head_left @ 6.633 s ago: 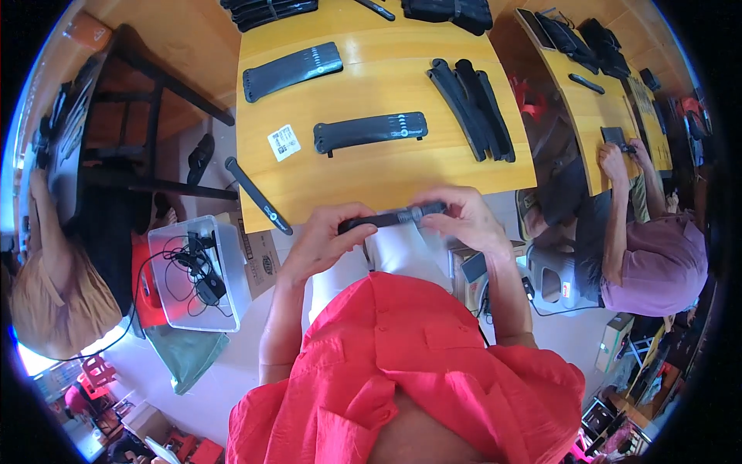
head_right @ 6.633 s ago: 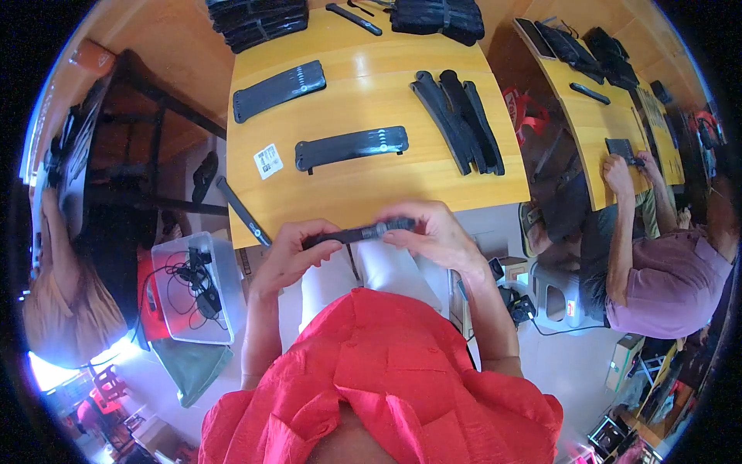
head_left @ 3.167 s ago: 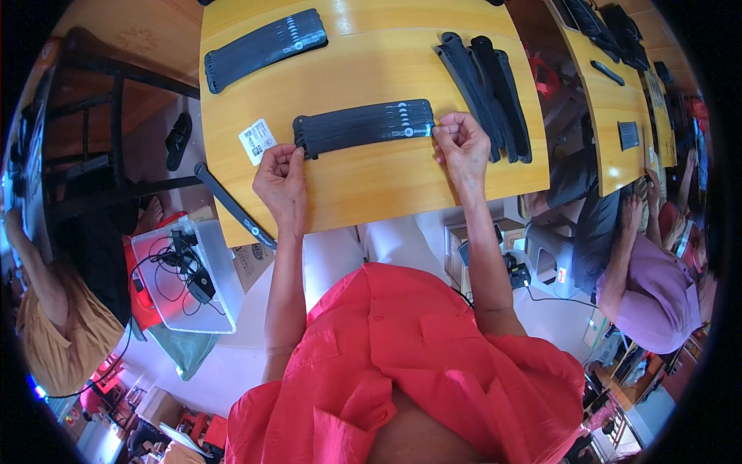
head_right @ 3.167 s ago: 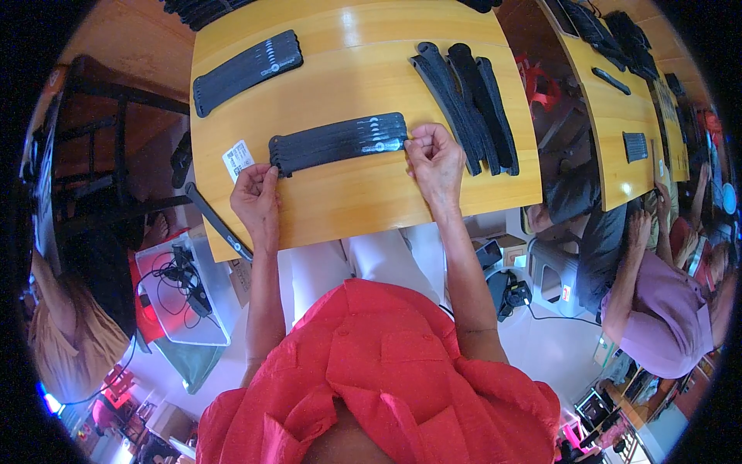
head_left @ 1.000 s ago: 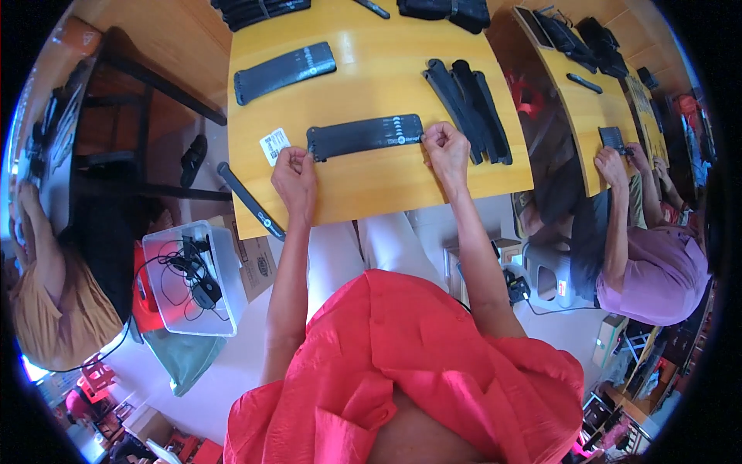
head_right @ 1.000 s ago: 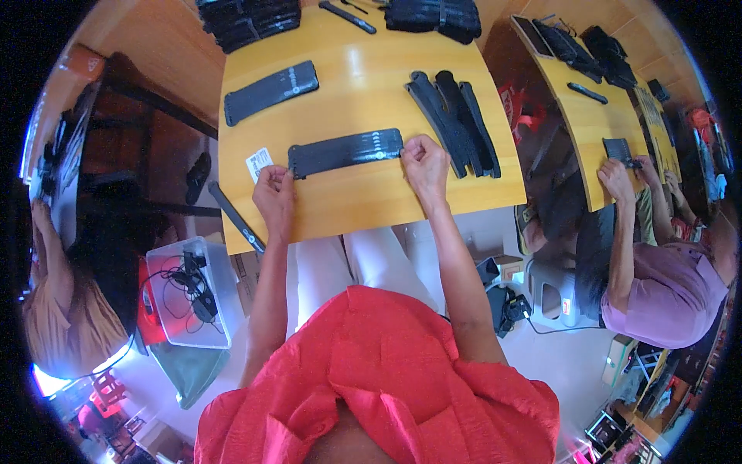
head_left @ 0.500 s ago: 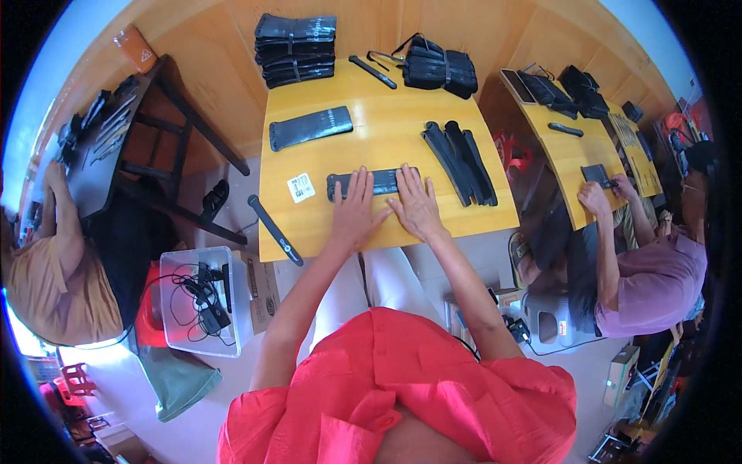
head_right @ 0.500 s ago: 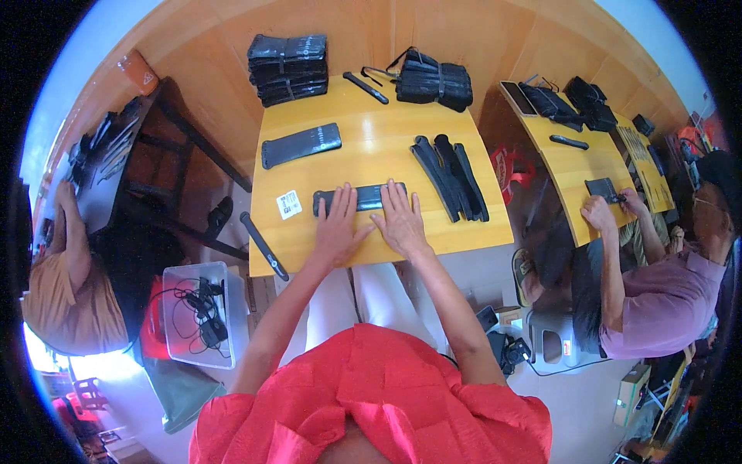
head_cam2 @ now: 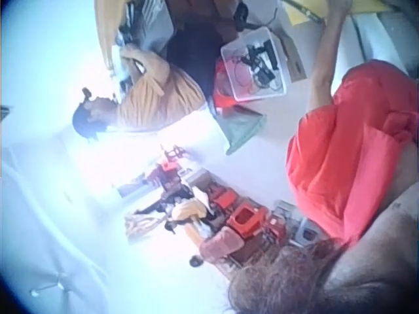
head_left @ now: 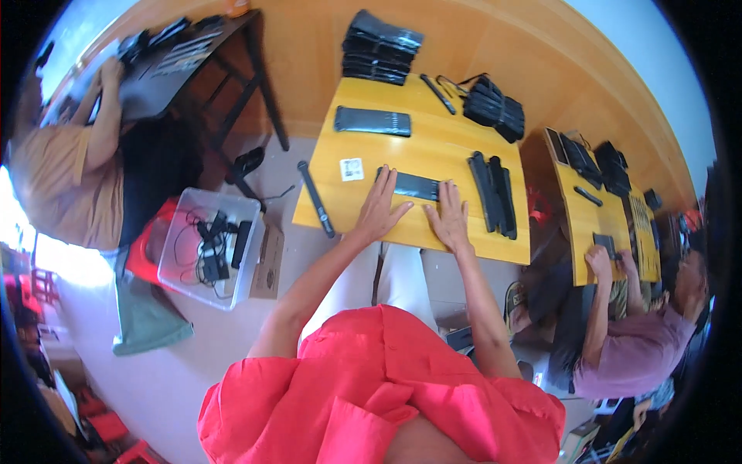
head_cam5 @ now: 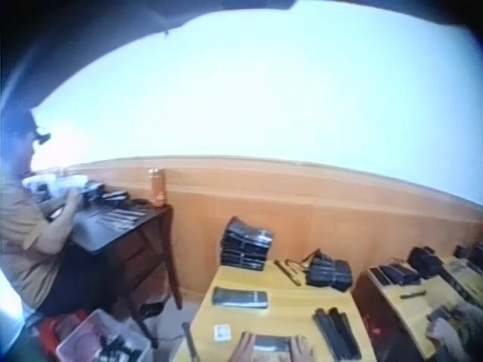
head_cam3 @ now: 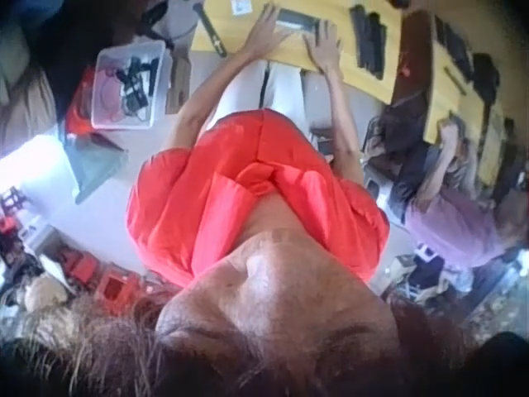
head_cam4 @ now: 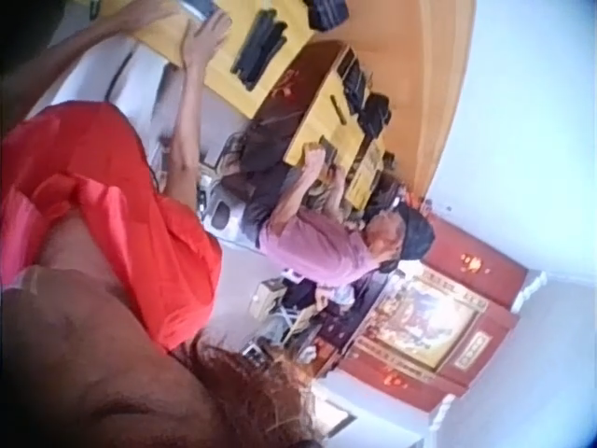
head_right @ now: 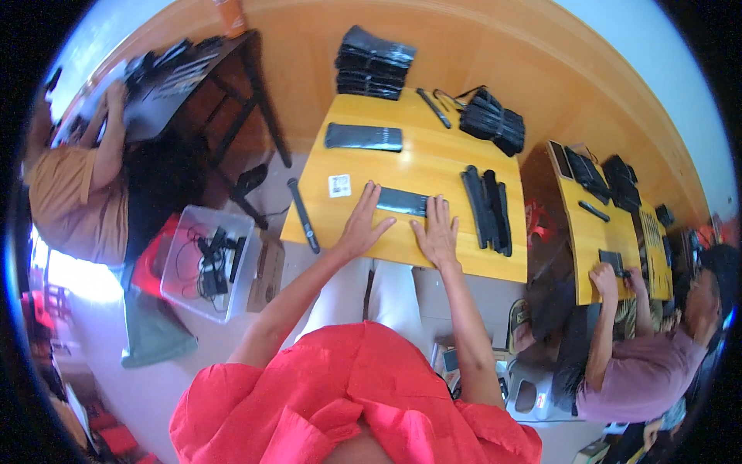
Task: The recorder is seen inspecting and assembling black plastic strap components at a workbench.
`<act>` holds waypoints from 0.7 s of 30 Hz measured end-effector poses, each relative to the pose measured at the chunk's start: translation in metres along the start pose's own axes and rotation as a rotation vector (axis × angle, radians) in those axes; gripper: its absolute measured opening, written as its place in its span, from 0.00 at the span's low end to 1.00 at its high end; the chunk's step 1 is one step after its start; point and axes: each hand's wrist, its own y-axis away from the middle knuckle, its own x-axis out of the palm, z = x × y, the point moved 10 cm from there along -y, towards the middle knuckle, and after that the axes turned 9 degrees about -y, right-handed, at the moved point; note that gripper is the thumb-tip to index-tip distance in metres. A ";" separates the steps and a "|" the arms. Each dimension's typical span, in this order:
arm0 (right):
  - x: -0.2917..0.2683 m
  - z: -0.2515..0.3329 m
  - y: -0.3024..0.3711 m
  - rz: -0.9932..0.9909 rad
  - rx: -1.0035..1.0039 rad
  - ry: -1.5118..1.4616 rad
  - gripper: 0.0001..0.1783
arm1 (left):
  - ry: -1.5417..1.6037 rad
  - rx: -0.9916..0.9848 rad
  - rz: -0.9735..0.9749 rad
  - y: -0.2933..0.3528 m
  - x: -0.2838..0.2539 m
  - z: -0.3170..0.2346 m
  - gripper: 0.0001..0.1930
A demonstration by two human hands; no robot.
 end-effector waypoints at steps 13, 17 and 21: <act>0.065 0.205 0.048 0.027 -0.408 -0.254 0.31 | 0.723 -0.967 -0.315 0.196 -0.089 0.084 0.12; 0.093 0.204 0.034 -0.029 -0.396 -0.216 0.25 | 0.752 -0.979 -0.308 0.197 -0.089 0.086 0.12; 0.098 0.195 0.029 -0.025 -0.361 -0.223 0.15 | 0.829 -1.003 -0.297 0.193 -0.081 0.088 0.12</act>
